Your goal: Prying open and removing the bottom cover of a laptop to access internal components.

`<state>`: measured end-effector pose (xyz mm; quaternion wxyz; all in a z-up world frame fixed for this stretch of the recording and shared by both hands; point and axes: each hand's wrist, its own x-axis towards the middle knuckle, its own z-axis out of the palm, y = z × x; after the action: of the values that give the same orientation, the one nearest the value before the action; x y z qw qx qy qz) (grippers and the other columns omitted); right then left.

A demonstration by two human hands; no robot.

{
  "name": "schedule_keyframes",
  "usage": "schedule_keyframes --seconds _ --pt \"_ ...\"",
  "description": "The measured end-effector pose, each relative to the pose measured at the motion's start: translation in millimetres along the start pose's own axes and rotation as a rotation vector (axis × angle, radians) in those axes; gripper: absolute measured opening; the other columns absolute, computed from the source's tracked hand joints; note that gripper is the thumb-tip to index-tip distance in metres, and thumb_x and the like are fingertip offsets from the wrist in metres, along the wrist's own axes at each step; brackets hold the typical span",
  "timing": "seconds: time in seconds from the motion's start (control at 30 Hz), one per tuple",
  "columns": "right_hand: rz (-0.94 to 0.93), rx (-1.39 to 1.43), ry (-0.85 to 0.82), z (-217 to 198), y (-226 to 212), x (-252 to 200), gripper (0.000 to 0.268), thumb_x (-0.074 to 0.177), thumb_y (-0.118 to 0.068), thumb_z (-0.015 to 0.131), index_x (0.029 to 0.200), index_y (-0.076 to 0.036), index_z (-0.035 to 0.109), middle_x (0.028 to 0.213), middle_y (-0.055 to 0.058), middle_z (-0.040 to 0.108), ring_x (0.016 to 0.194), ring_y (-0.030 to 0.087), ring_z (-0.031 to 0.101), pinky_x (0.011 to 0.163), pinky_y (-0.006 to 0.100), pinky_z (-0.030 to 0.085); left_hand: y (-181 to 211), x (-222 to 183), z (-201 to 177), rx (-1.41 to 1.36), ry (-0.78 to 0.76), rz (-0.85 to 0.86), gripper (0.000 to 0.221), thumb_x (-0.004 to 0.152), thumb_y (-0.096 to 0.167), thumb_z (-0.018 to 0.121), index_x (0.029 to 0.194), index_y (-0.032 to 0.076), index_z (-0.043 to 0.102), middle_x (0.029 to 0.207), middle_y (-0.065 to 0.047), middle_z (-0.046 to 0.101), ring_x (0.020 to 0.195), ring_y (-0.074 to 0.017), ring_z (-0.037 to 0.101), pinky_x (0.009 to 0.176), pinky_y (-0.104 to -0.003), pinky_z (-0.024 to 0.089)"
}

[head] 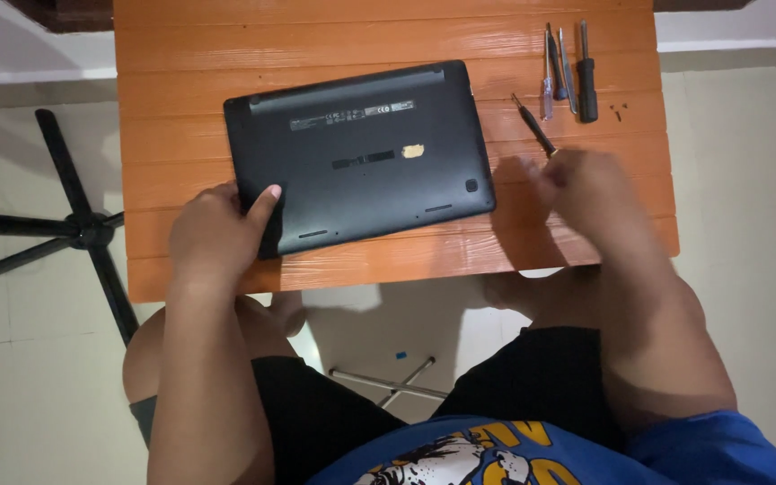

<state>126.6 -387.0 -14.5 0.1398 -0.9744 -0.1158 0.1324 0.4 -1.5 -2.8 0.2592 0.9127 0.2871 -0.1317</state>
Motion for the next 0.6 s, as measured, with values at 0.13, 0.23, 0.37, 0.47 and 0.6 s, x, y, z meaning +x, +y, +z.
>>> schedule_keyframes --seconds 0.13,0.23,0.37,0.47,0.6 --pt "0.152 0.101 0.088 3 44 24 0.015 0.097 -0.018 0.063 0.094 -0.010 0.075 0.087 0.007 0.074 0.078 0.025 0.066 0.067 0.040 0.048 -10 14 10 0.089 -0.029 -0.020 0.060 0.103 0.064 0.049 0.086 0.007 0.062 0.085 -0.013 0.070 0.083 -0.0381 0.065 0.065 -0.050 0.047" --pt "0.183 0.084 0.127 2 51 30 0.029 0.108 -0.037 0.071 0.092 -0.012 0.075 0.083 0.006 0.072 0.076 0.025 0.064 0.067 0.040 0.045 -8 13 9 0.082 -0.041 -0.033 0.058 0.104 0.062 0.049 0.087 0.008 0.062 0.086 -0.012 0.069 0.083 -0.0365 0.065 0.064 -0.049 0.047" --pt "0.339 0.031 0.007 -6 36 31 0.034 0.105 -0.043 0.069 0.097 -0.011 0.076 0.086 0.009 0.072 0.077 0.029 0.063 0.059 0.044 0.044 -7 13 7 0.084 -0.045 -0.041 0.055 0.103 0.062 0.051 0.090 0.010 0.064 0.088 -0.011 0.070 0.085 -0.0359 0.066 0.063 -0.049 0.047" --pt "0.354 0.032 -0.005 -5 36 34 0.025 0.103 -0.036 0.068 0.102 -0.013 0.078 0.088 0.009 0.073 0.078 0.030 0.065 0.060 0.044 0.045 -6 12 6 0.073 -0.047 -0.047 0.055 0.103 0.061 0.052 0.088 0.009 0.063 0.085 -0.011 0.069 0.082 -0.0354 0.065 0.063 -0.048 0.047" --pt "0.378 -0.022 -0.023 10 53 49 0.041 0.104 -0.051 0.068 0.094 -0.012 0.076 0.077 0.010 0.069 0.070 0.030 0.063 0.057 0.043 0.042 -11 15 9 0.122 -0.055 -0.023 0.061 0.104 0.063 0.048 0.095 0.005 0.065 0.092 -0.016 0.072 0.087 -0.0399 0.066 0.067 -0.050 0.049"
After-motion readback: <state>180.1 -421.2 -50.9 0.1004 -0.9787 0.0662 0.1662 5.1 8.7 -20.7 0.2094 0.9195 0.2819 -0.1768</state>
